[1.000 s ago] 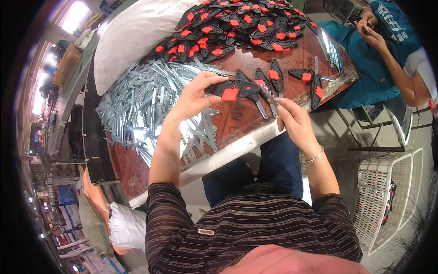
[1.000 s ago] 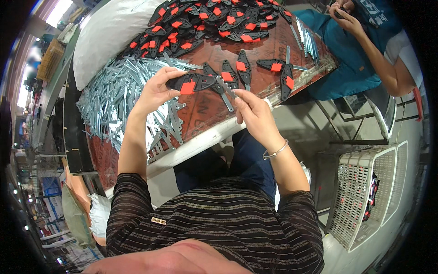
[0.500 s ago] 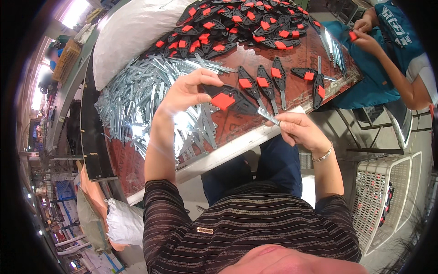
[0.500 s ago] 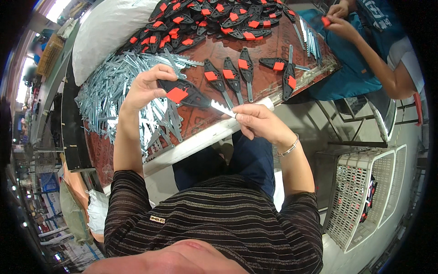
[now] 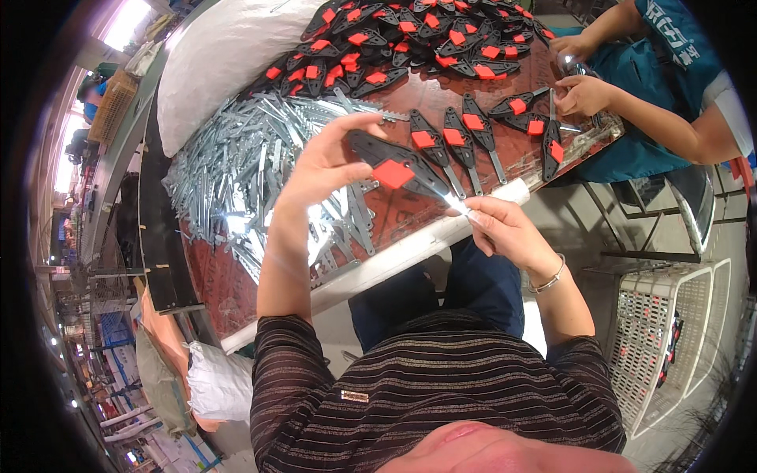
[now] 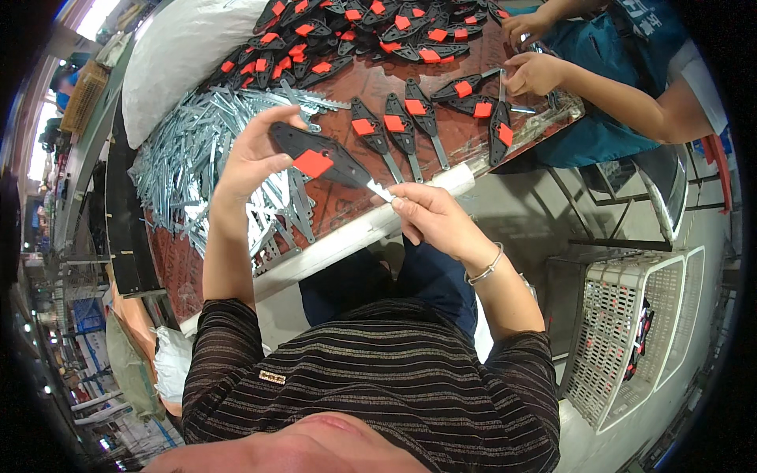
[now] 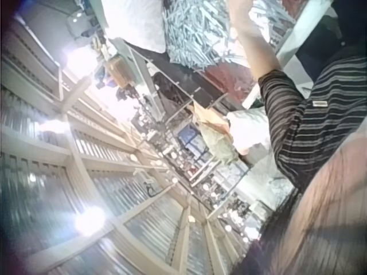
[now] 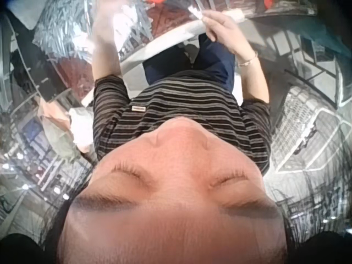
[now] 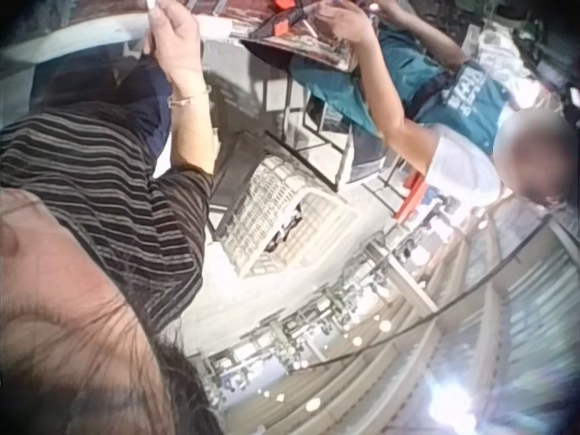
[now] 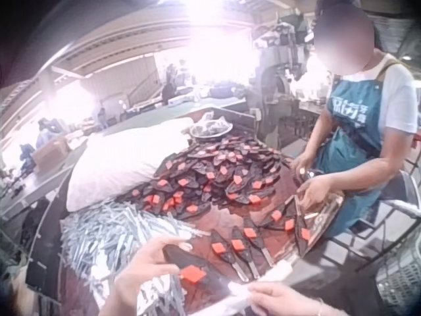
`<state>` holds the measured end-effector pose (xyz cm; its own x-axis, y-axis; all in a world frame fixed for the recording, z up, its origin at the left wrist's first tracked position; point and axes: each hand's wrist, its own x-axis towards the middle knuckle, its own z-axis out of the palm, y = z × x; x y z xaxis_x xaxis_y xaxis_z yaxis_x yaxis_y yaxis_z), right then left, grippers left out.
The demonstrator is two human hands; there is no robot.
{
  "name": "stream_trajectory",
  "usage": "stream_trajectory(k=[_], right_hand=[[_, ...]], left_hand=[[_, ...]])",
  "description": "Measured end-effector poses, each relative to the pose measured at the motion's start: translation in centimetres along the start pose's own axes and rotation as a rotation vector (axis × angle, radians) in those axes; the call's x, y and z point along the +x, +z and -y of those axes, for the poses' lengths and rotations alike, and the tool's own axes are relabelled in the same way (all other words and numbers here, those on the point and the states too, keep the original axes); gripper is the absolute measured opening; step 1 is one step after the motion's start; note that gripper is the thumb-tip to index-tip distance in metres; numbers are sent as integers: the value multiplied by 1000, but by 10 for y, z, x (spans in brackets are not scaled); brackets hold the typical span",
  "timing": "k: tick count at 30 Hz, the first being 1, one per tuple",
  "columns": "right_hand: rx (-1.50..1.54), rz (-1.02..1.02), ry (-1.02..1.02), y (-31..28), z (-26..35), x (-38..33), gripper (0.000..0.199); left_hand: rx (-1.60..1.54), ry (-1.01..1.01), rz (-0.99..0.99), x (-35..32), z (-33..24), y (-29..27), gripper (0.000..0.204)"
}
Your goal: The person assembles a tool by inserting a metal blade into a red and black handle. They repeat this process multiple times, placing the assembled tools on the table. Another person is visible in the background performing a similar task.
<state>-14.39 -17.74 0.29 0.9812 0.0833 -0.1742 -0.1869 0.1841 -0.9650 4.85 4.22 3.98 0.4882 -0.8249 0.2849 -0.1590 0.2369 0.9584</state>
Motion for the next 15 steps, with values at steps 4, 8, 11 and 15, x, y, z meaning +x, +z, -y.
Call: stream_trajectory(k=[4,8,11,15], right_hand=[[62,35,14,12,9,4,29],[197,20,29,25,7,4,28],[222,85,24,27,8,0,34],[80,121,-73,28,12,-2,46]], left_hand=[[-463,-40,-74,2,18,36,72],[-696,42,-136,-4,27,69,75],[-754,118,-169,-6,36,77,71],[-761,122,-189,-9,36,81,65]])
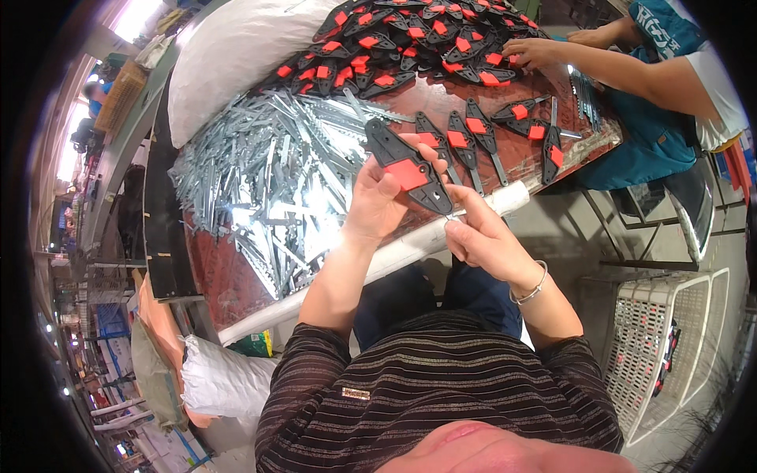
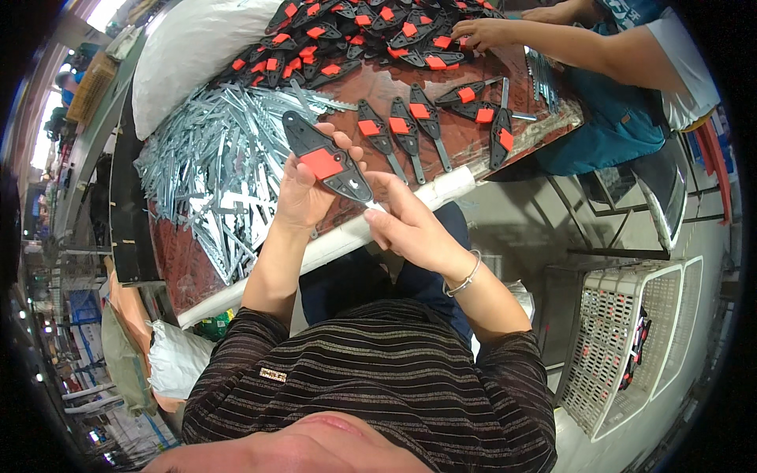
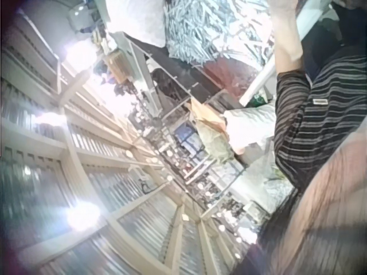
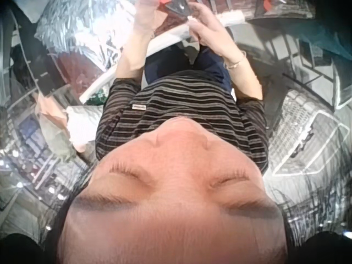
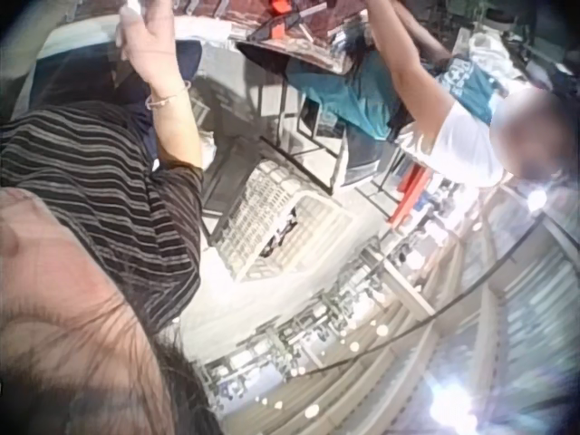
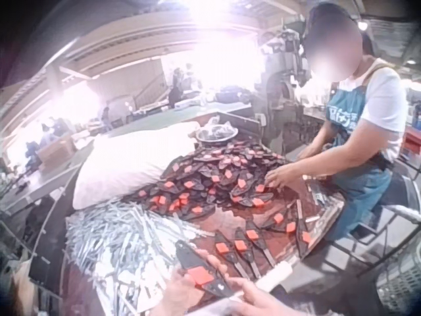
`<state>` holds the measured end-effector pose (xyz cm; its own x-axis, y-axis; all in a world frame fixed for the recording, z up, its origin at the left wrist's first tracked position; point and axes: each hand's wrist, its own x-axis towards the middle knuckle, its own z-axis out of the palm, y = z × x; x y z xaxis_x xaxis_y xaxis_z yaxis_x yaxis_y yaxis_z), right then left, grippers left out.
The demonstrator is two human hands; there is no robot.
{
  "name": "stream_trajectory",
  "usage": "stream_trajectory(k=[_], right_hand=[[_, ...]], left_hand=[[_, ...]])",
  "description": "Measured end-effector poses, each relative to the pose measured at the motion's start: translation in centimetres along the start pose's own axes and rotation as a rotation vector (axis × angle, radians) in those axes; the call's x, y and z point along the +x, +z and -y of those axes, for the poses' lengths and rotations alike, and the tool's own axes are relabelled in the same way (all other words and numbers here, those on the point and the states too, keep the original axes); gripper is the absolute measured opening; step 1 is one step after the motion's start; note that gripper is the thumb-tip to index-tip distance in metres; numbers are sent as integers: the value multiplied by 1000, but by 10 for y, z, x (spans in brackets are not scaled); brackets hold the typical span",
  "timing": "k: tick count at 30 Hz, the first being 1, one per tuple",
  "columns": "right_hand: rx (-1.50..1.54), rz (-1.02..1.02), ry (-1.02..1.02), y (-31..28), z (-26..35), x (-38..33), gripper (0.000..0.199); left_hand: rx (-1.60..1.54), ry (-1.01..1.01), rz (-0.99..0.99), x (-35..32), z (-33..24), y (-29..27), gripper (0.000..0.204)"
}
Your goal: The person assembles a tool by inserting a metal blade into a red and black handle. They repeat this process multiple times, placing the assembled tools on the table. Another person is visible in the background performing a similar task.
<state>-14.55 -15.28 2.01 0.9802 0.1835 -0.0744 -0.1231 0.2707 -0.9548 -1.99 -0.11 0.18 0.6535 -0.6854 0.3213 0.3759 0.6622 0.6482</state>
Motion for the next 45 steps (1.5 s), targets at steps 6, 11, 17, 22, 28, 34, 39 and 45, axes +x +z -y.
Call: stream_trajectory(k=[6,11,17,22,28,34,39,45], right_hand=[[-52,-120,-225,18,7,23,68],[-89,-147,-291,13,-4,33,67],[-362,-304,-366,-12,-31,38,61],[-1311,-583,-470,-83,-2,16,36],[-2072,-197,-350,-186,32,1,35],[-1956,-100,-527,-199,61,33,40],[-1937,5,-395,-211,62,101,54],[-2065,138,-101,-227,47,140,54]], left_hand=[[6,-57,-36,-10,18,6,59],[-34,-77,-95,-10,19,-1,61],[-56,-142,-323,4,42,4,37],[-322,-160,-702,24,47,-33,23],[-320,-198,-675,34,52,-38,26],[-307,-212,-719,26,49,-49,26],[-273,-217,-721,28,49,-55,26],[-257,-192,-741,26,43,-55,24]])
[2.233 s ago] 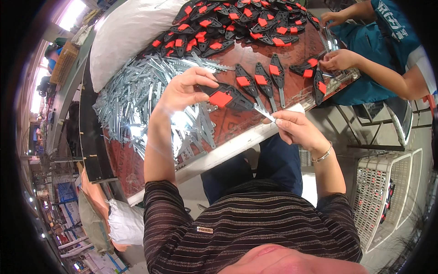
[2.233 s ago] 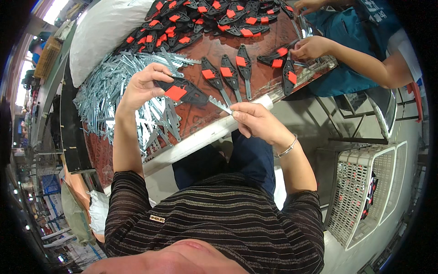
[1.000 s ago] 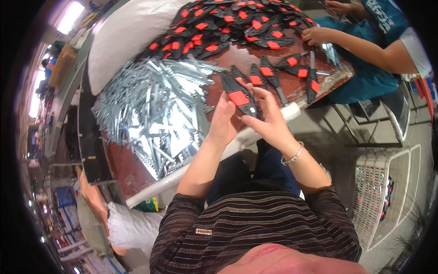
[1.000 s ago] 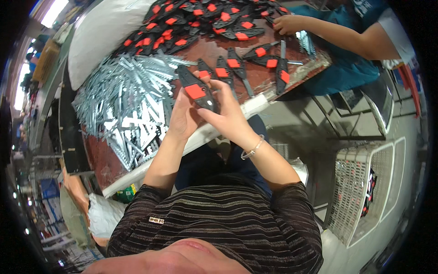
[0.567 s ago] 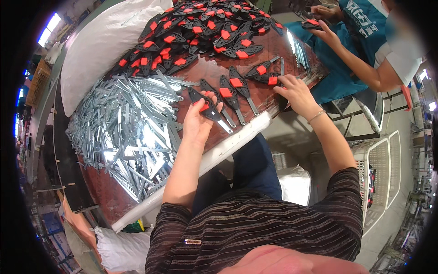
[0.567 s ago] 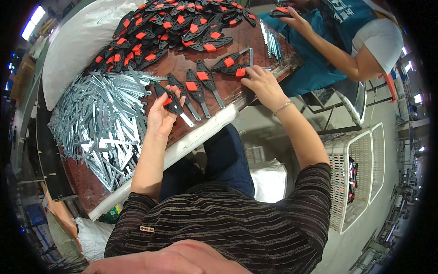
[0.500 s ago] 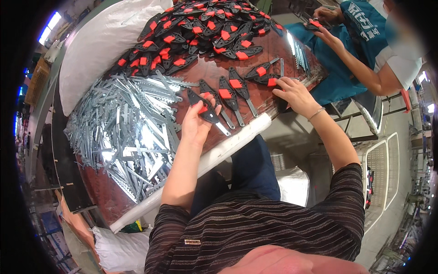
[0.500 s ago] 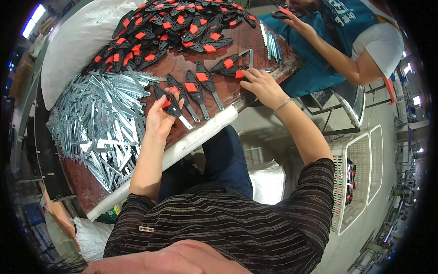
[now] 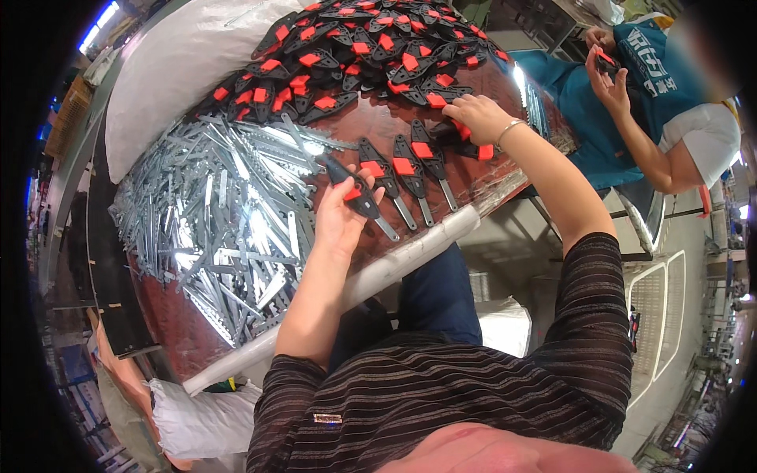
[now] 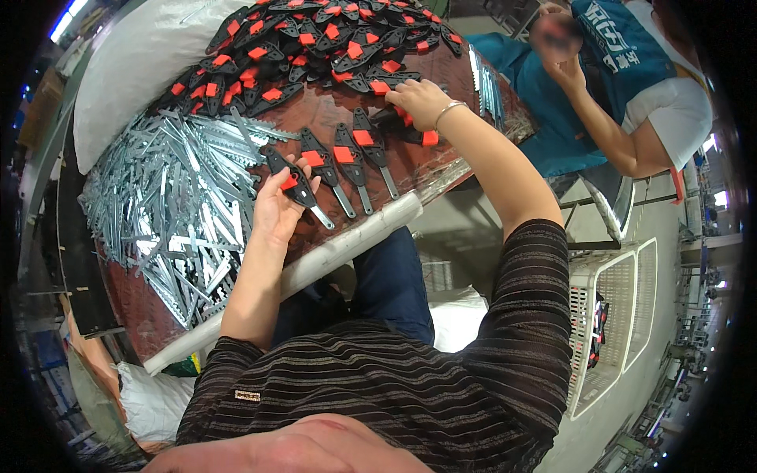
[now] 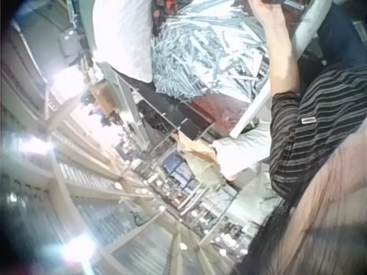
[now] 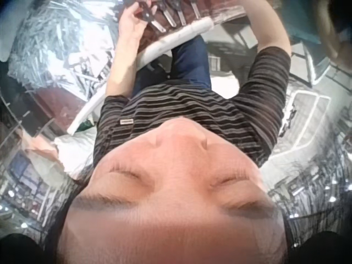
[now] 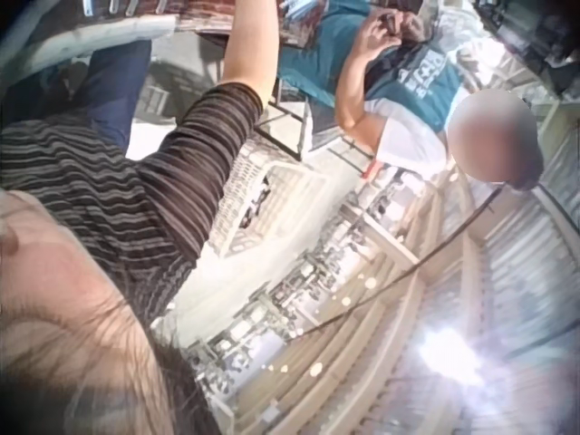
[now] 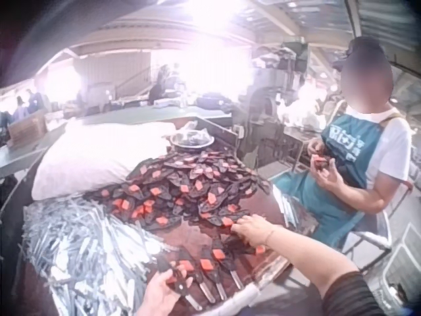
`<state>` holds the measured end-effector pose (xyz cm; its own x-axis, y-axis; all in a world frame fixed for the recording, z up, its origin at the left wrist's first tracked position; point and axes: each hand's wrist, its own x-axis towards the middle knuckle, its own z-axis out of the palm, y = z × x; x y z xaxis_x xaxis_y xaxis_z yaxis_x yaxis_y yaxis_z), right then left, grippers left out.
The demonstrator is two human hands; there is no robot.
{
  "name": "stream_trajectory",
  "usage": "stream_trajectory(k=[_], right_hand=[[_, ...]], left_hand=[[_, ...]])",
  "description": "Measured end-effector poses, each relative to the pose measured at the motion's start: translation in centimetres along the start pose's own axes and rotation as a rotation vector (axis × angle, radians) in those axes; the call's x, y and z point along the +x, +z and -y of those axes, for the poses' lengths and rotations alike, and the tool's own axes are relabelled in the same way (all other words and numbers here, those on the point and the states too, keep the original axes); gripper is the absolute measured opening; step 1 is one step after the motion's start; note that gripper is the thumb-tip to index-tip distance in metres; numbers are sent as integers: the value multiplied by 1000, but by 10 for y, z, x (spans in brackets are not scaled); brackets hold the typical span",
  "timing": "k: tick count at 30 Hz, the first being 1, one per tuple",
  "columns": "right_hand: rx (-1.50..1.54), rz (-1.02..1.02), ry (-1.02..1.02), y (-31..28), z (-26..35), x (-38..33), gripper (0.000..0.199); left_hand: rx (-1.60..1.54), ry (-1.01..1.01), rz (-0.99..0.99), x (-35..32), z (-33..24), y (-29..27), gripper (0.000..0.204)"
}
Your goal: The person assembles a tool by inserting a metal blade into a red and black handle. They repeat this process multiple times, placing the assembled tools on the table. Another person is visible in the background performing a similar task.
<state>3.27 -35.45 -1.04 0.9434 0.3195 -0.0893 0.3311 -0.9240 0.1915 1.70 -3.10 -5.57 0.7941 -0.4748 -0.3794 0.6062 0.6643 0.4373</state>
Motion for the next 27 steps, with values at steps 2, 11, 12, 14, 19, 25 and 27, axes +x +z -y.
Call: stream_trajectory(k=[2,11,12,14,19,25,27], right_hand=[[48,79,23,-11,3,-3,54],[207,57,137,-36,-2,-38,55],[157,79,118,-35,-2,-48,55],[53,163,9,-18,-7,-57,55],[-25,108,-45,-12,8,-64,57],[238,32,281,-46,39,-22,57],[327,155,487,-62,64,4,62]], left_hand=[[-28,-31,2,2,2,-2,26],[-54,-40,-34,0,2,-2,28],[-56,-40,-40,0,3,-1,29],[-69,-55,-44,2,3,-2,29],[-83,-79,-38,2,2,-3,29],[-91,-16,-45,8,3,-9,25],[-77,29,-38,8,1,-10,22]])
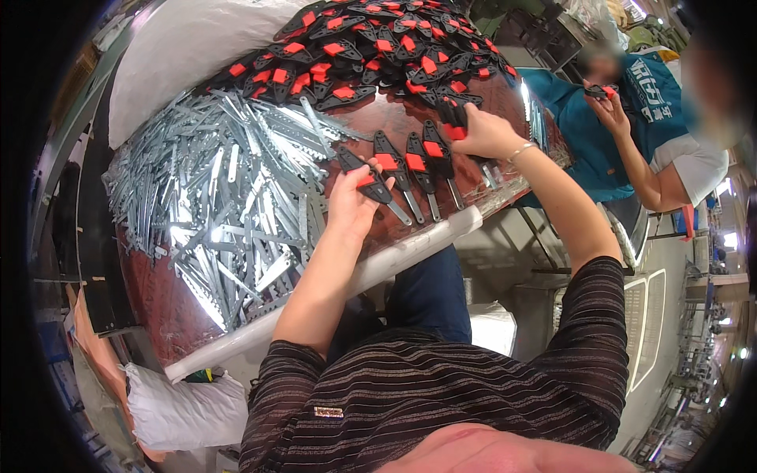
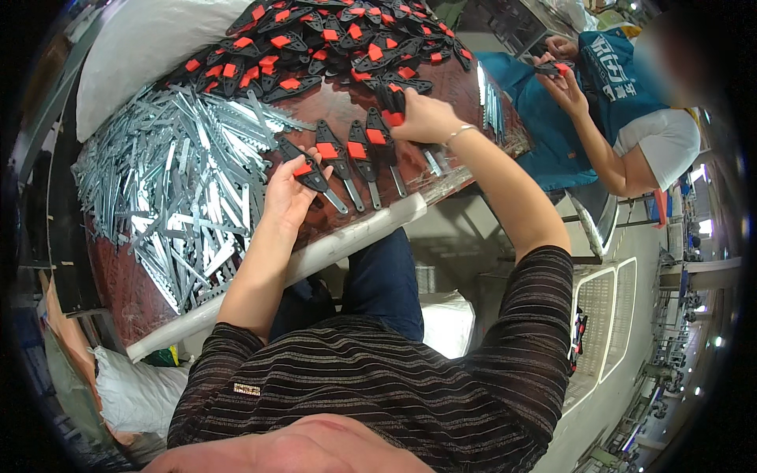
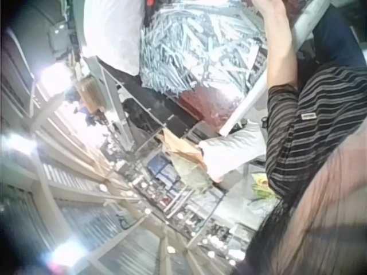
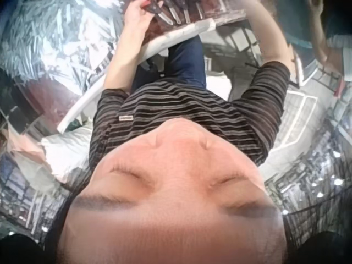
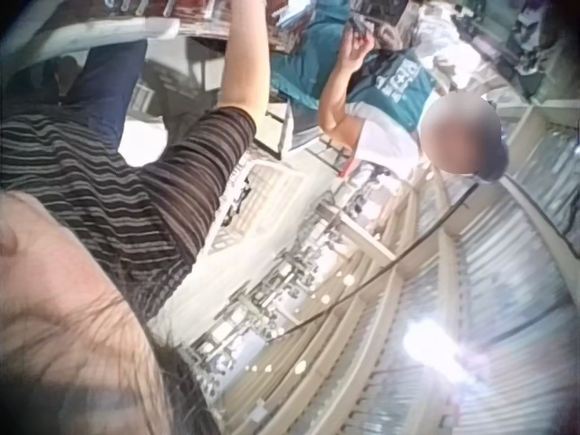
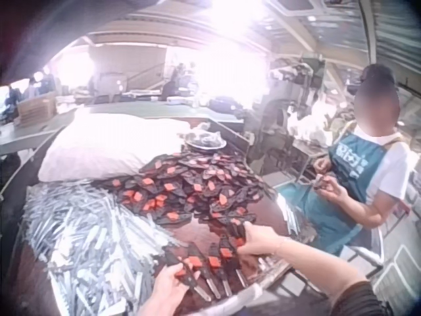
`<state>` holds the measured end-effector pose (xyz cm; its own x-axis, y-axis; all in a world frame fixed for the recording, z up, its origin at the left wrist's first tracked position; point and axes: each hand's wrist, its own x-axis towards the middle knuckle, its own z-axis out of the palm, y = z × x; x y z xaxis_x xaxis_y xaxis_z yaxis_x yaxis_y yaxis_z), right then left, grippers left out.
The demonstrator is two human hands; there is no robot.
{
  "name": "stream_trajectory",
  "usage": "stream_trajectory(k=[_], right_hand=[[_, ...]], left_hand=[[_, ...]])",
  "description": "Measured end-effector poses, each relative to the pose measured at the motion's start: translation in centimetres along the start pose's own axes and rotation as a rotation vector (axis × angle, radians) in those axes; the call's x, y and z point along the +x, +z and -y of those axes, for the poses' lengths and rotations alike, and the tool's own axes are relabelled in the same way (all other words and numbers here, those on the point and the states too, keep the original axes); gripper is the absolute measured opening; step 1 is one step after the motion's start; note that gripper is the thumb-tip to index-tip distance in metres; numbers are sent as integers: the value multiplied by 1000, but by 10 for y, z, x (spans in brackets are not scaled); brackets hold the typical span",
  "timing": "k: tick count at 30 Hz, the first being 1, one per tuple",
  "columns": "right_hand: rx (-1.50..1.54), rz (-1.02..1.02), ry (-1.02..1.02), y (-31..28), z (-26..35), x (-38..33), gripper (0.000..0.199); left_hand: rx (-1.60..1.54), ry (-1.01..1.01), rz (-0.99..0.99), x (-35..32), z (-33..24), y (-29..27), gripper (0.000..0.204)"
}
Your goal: The person assembles a tool by inserting a metal blade into a red and black handle. They repeat this process multiple times, placing the assembled tools on the table. Another person is visible in the background performing a similar task.
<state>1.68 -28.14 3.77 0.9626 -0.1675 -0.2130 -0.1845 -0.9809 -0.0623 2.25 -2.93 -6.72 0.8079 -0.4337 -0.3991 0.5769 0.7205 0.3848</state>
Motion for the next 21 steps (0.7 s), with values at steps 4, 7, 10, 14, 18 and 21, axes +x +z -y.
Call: stream_trajectory(k=[4,7,10,14,18,21], right_hand=[[21,140,126,27,30,18,77],[16,30,58,33,41,16,77],[191,54,59,36,28,19,76],[361,66,-14,55,-6,28,77],[130,9,88,41,24,3,76],[202,-91,143,38,27,-2,72]], left_hand=[[42,63,2,-7,-1,8,14],[34,76,22,-7,-3,2,14],[39,66,38,-6,-1,5,17],[21,27,42,-7,-1,9,17],[19,41,67,-3,-2,6,19],[15,22,58,-4,1,7,17]])
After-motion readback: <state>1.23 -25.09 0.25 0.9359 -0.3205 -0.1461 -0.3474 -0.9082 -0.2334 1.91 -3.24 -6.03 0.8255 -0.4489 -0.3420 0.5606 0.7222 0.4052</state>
